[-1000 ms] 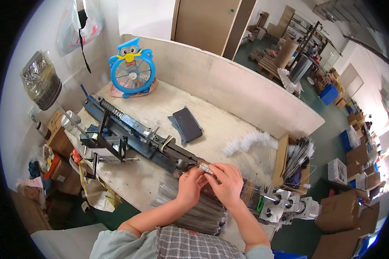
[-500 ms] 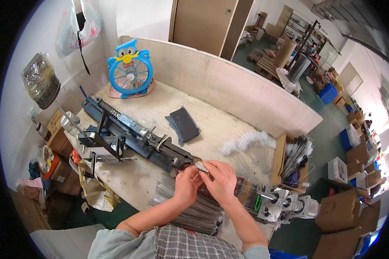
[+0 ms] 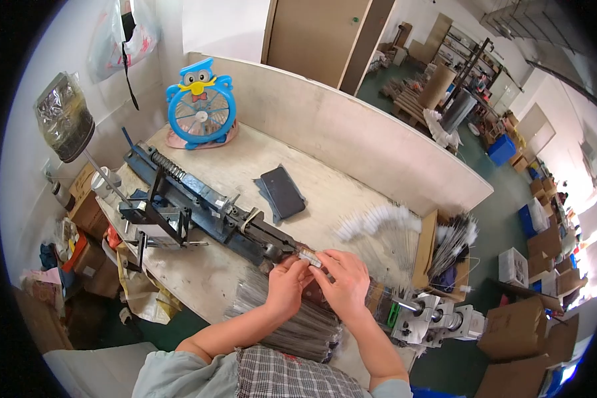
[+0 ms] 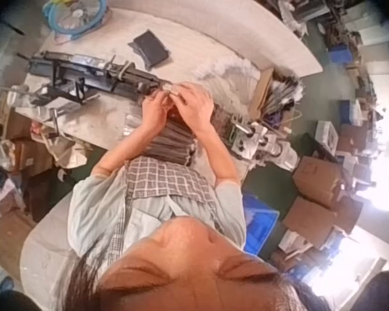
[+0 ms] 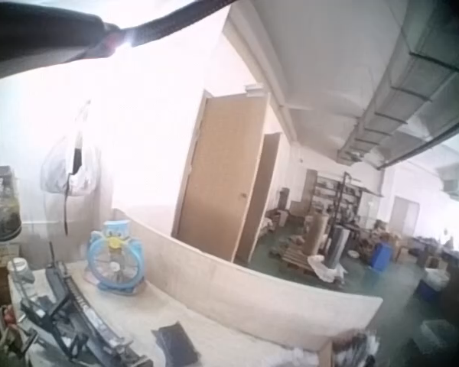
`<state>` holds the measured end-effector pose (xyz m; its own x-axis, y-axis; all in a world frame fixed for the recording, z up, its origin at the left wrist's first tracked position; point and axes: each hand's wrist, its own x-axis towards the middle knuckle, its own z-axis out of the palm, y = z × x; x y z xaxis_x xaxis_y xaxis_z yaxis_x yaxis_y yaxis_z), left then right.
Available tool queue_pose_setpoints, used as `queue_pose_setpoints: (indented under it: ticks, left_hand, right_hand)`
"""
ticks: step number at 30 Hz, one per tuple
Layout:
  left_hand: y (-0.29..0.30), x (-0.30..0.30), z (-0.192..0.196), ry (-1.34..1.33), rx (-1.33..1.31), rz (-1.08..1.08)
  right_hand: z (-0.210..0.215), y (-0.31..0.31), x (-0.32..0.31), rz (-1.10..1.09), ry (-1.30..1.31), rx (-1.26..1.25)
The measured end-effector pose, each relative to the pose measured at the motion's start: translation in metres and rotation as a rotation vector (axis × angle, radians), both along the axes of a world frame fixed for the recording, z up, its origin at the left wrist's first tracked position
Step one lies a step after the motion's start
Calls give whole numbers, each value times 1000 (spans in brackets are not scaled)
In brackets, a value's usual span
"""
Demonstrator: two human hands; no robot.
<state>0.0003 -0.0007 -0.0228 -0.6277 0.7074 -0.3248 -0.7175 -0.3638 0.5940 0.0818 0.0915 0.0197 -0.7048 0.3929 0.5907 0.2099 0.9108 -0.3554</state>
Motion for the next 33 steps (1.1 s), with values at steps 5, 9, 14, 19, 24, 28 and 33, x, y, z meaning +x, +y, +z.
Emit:
queue_pose_setpoints:
  ticks: [5, 9, 14, 19, 24, 28, 33]
  left_hand:
    - [-5, -1, 0, -16, 10, 2]
    - [-13, -3, 1, -115, 45, -4]
    - [-12, 1, 7, 3, -36, -62]
    - [-22, 1, -1, 75, -99, -181]
    - [-59, -23, -12, 209, -246, -289]
    - [-108, -78, -42, 192, -346, 203]
    - [-292, -226, -139, -126, 17, 451]
  right_hand:
    - [5, -2, 15, -101, -144, 79]
    - [-4, -4, 23, -47, -208, 83]
    - [4, -5, 29, -75, -173, 19]
    - [12, 0, 41, 12, -30, -24]
    - [-9, -8, 85, 17, -281, -313]
    - [-34, -16, 107, 80, -694, -503]
    - [-31, -16, 103, 136, -723, -473]
